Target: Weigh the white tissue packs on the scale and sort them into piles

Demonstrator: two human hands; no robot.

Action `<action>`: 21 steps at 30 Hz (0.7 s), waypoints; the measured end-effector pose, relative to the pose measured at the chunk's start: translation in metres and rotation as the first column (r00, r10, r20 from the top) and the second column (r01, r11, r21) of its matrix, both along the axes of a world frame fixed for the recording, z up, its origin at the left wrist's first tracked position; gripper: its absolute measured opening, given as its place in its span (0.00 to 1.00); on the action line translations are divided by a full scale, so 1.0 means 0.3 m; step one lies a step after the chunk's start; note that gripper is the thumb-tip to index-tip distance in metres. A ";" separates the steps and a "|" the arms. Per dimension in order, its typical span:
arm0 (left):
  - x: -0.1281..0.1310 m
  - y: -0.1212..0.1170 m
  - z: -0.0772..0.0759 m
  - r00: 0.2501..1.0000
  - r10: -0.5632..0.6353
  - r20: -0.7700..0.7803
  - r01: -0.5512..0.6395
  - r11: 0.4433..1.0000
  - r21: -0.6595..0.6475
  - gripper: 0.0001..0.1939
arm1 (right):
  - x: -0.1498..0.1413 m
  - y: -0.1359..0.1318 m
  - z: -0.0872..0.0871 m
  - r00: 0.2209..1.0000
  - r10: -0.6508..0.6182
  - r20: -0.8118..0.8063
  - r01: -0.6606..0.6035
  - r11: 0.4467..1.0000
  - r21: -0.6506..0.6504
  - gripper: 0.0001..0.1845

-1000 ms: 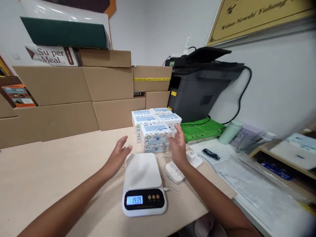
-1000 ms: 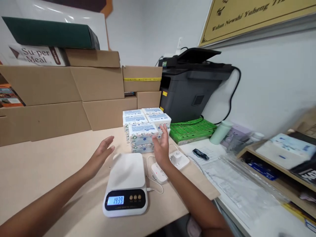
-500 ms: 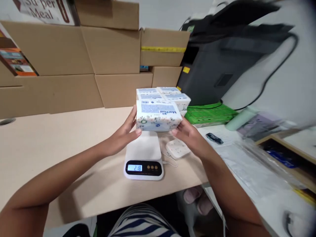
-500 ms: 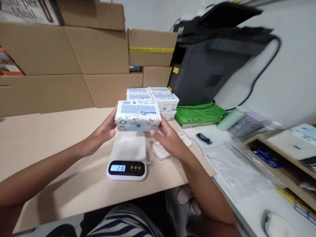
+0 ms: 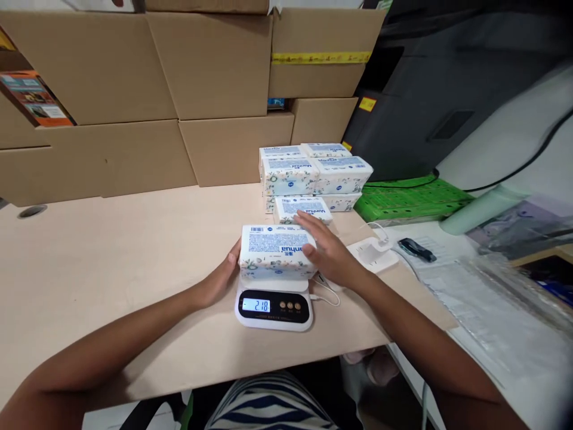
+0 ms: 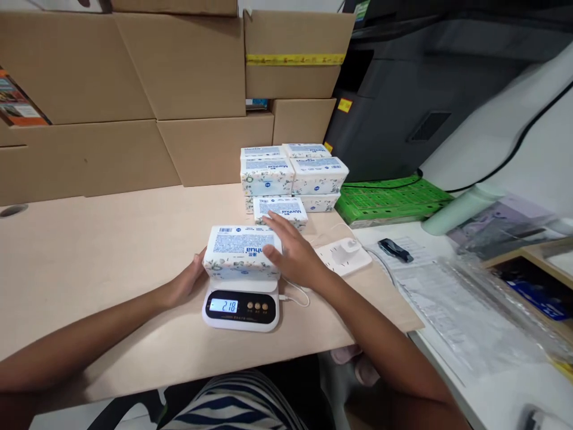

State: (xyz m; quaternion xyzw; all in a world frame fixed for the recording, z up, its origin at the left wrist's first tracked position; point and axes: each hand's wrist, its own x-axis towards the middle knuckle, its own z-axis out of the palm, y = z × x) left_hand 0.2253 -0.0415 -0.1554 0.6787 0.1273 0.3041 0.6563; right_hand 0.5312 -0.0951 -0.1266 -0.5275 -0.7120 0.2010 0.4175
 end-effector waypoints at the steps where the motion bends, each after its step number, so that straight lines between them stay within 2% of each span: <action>1: 0.004 -0.002 0.001 1.000 -0.007 -0.021 0.007 1.000 0.010 0.41 | -0.001 0.000 -0.008 0.999 0.033 0.034 -0.033 0.999 0.000 0.53; 5: 0.004 -0.004 -0.008 0.994 0.053 -0.099 -0.049 0.998 0.045 0.40 | 0.005 -0.024 -0.035 0.994 0.016 0.107 -0.023 0.998 0.057 0.42; 10: 0.006 -0.008 -0.006 0.990 0.112 -0.091 -0.110 0.994 0.021 0.35 | -0.006 -0.045 -0.045 0.993 -0.039 0.110 0.024 0.991 0.134 0.32; 16: 0.023 -0.008 -0.020 0.990 0.126 -0.056 -0.129 0.989 -0.072 0.34 | -0.050 -0.044 -0.049 0.988 -0.118 0.100 0.095 0.973 0.210 0.29; 19: 0.017 -0.002 -0.034 0.988 0.135 -0.071 -0.139 0.988 -0.062 0.33 | -0.049 -0.054 -0.050 0.982 -0.157 0.102 0.132 0.967 0.219 0.29; 21: 0.008 0.001 -0.042 0.986 0.134 -0.097 -0.140 0.989 -0.050 0.33 | -0.045 -0.062 -0.053 0.976 -0.197 0.095 0.164 0.946 0.279 0.30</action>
